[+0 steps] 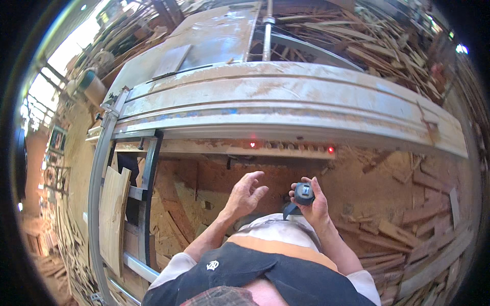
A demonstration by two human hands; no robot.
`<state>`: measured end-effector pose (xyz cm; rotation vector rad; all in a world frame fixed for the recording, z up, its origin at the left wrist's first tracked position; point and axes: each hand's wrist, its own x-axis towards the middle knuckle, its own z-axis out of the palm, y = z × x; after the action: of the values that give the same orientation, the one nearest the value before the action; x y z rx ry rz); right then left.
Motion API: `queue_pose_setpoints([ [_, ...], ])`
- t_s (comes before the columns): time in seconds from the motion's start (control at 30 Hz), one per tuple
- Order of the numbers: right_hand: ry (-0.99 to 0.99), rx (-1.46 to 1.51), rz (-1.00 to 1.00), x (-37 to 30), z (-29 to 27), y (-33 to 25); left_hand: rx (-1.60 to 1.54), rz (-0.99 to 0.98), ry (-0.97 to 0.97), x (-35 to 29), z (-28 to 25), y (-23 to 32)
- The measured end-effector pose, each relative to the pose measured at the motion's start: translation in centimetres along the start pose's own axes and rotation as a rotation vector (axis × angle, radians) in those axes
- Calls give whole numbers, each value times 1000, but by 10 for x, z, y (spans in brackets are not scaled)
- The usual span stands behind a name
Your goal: The person applies glue to a wooden box, then picks up and inspects a wooden panel. They measure the box with a tape measure, move to a table saw, and measure the saw's fence. The person handles wood pieces and tools throughout the process.
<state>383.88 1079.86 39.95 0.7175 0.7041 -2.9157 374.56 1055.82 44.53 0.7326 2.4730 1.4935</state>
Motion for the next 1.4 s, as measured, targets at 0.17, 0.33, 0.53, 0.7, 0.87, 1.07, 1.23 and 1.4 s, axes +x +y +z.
queue_pose_setpoints([
  [0.17,-245,-238,27,124,79,-58,-9,-168,398,67,-73,-29],
  [0.33,-320,-358,10,219,150,-78,198,-104,610,153,-186,-90],
  [0.53,-282,-359,33,325,214,-53,464,-34,678,301,-358,-185],
  [0.7,-166,-325,62,390,272,-19,635,-216,646,449,-497,-302],
  [0.87,-16,-354,-69,418,279,-6,697,-579,546,581,-578,-415],
  [1.07,613,-230,602,452,149,-44,595,-1092,527,683,-619,-470],
  [1.23,420,-401,116,432,202,-41,699,-892,404,747,-582,-468],
  [1.4,280,-389,-114,433,270,-34,613,-578,154,761,-467,-397],
])
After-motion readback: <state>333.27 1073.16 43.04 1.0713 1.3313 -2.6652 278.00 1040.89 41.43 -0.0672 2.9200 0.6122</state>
